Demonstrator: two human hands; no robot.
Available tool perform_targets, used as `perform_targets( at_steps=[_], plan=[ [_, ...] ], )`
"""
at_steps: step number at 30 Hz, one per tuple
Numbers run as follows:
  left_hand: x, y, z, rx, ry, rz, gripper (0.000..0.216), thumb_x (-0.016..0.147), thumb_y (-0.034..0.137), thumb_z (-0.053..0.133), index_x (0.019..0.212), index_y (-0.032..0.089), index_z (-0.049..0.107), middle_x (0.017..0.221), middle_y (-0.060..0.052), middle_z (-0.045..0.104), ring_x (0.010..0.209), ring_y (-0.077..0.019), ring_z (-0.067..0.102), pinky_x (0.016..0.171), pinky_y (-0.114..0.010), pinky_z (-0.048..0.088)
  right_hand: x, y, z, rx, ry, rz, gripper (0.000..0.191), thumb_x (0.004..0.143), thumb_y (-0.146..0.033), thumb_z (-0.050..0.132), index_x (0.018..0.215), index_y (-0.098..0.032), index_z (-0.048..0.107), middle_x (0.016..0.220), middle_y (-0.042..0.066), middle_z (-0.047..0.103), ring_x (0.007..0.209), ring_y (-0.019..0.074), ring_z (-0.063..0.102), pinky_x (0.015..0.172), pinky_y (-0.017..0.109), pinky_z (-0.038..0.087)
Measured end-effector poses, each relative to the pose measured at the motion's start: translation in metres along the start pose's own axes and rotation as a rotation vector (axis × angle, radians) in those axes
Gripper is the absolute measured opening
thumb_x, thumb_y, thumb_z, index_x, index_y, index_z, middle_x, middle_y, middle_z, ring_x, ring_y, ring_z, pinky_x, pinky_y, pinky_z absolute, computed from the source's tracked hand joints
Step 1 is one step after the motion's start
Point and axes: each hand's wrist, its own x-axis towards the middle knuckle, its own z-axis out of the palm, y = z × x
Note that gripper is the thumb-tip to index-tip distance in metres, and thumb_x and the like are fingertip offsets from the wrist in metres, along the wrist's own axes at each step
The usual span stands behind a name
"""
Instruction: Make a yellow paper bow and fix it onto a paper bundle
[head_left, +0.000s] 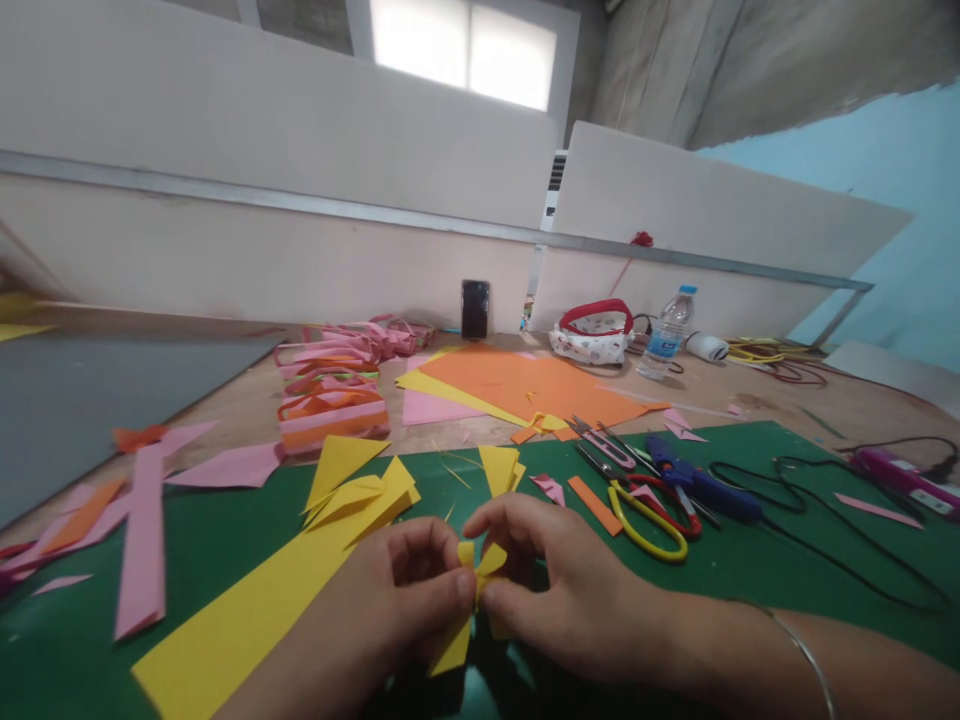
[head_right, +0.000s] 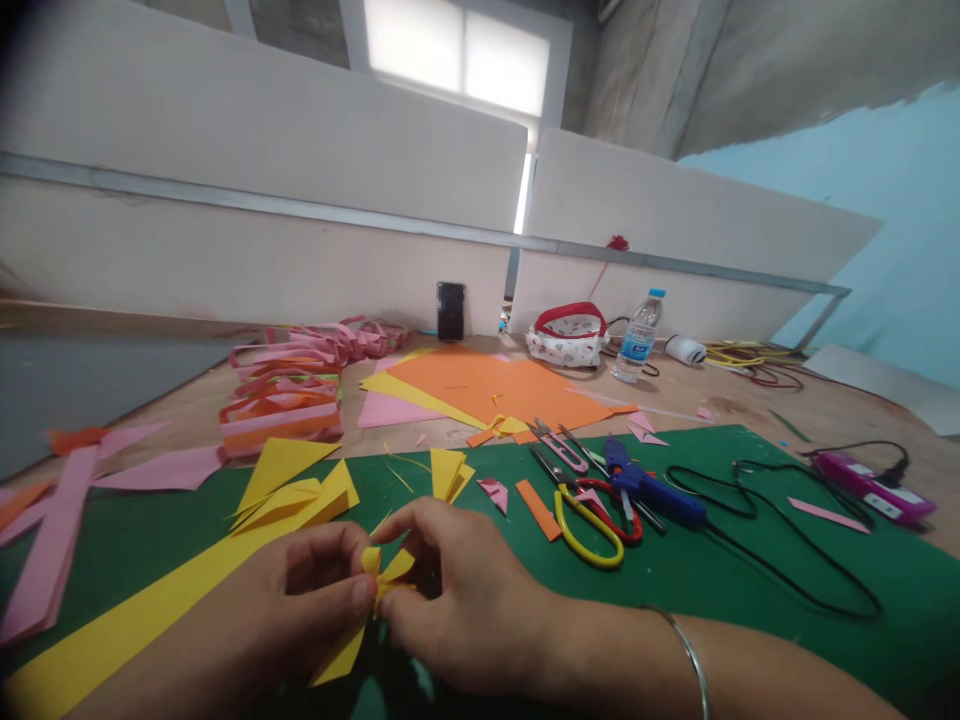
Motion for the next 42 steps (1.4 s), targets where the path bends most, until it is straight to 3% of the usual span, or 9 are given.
perform_targets(
  at_steps=[13,20,24,30,42],
  plan=[
    [0.012,-0.017,-0.008,-0.107,-0.078,0.021,0.042,0.055,0.048,0.078,0.076,0.021,0.054,0.058,0.005,0.053,0.049,-0.0104,0.047,0.052,-0.025,0.035,-0.003,0.006,0.000,-0.106,0.022,-0.133,0.026,0.078,-0.012,0.054,0.103,-0.019,0.054,0.076,-0.003,0.057,0.066,0.0098,0.052,0.060,0.021,0.042],
    [0.005,-0.004,-0.005,0.009,-0.013,0.060,0.030,0.062,0.037,0.076,0.076,0.018,0.057,0.067,0.002,0.059,0.061,-0.0115,0.051,0.055,-0.022,0.035,-0.005,0.008,0.004,-0.122,0.080,-0.142,0.032,0.077,-0.010,0.052,0.107,-0.020,0.052,0.076,-0.002,0.059,0.063,0.0097,0.052,0.056,0.020,0.040],
    [-0.005,0.005,0.000,-0.019,-0.059,-0.010,0.034,0.069,0.041,0.070,0.092,0.017,0.061,0.079,-0.002,0.065,0.066,-0.0135,0.052,0.057,-0.024,0.037,-0.004,0.008,0.004,-0.047,0.063,-0.117,0.030,0.078,-0.009,0.051,0.106,-0.020,0.052,0.074,-0.003,0.057,0.061,0.0085,0.050,0.054,0.019,0.038],
    [-0.007,0.010,0.001,0.011,-0.007,-0.059,0.025,0.061,0.035,0.074,0.077,0.019,0.063,0.061,0.004,0.058,0.053,-0.0102,0.044,0.048,-0.022,0.032,-0.003,0.004,0.003,-0.034,0.054,-0.103,0.023,0.077,-0.010,0.052,0.099,-0.018,0.054,0.073,-0.003,0.056,0.061,0.0089,0.050,0.054,0.020,0.039],
    [-0.008,0.003,0.005,-0.014,0.052,-0.149,0.016,0.065,0.027,0.067,0.074,0.023,0.055,0.055,0.008,0.047,0.047,-0.0087,0.042,0.043,-0.020,0.032,-0.006,0.006,0.001,-0.219,0.104,-0.204,0.029,0.078,-0.011,0.052,0.106,-0.019,0.052,0.077,-0.001,0.059,0.066,0.0112,0.055,0.062,0.022,0.046]
  ],
)
